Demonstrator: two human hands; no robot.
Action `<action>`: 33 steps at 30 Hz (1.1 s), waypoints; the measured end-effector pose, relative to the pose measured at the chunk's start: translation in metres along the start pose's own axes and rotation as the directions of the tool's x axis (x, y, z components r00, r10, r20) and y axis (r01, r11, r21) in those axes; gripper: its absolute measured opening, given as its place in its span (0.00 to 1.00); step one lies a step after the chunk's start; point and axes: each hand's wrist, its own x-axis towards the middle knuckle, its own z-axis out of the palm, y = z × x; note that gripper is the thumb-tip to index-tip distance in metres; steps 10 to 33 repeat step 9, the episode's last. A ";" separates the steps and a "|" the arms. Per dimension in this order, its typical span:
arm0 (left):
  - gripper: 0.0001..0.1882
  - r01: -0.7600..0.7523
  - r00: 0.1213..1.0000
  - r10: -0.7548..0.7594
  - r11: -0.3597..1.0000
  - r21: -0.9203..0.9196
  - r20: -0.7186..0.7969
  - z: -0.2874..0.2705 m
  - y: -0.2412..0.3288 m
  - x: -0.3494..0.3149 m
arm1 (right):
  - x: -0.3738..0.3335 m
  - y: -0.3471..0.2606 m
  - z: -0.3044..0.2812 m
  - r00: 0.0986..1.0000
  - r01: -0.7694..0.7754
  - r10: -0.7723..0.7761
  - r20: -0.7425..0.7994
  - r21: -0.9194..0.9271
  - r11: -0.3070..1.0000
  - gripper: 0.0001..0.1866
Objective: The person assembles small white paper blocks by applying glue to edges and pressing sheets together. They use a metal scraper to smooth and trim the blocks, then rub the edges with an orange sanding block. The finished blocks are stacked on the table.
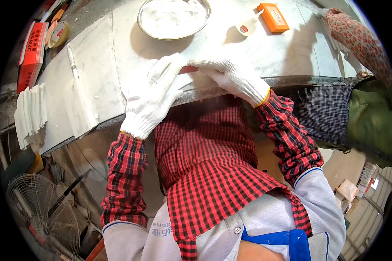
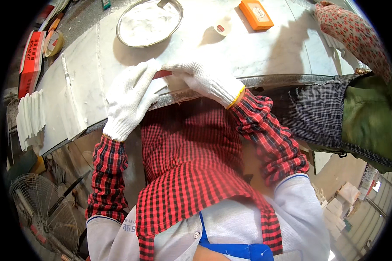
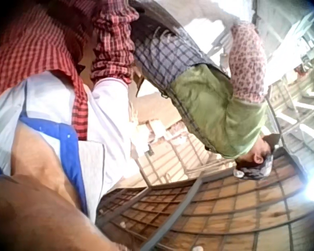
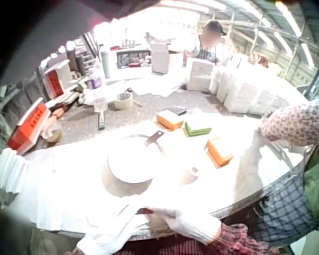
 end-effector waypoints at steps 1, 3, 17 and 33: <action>0.40 0.000 1.000 -0.001 1.000 0.011 0.015 0.001 0.000 -0.001 | -0.003 0.000 0.005 0.999 0.012 -0.012 -0.032 -0.007 1.000 0.20; 0.39 -0.002 0.999 0.000 0.999 0.039 0.042 0.001 -0.001 -0.002 | -0.006 -0.005 0.009 0.997 0.008 -0.008 -0.075 0.010 1.000 0.20; 0.37 -0.002 0.998 -0.002 0.998 0.064 0.064 0.005 -0.001 -0.002 | -0.017 -0.018 0.013 0.992 -0.084 0.091 -0.090 0.082 0.993 0.20; 0.37 -0.002 0.998 -0.002 0.998 0.064 0.064 0.005 -0.001 -0.002 | -0.017 -0.018 0.013 0.992 -0.084 0.091 -0.090 0.082 0.993 0.20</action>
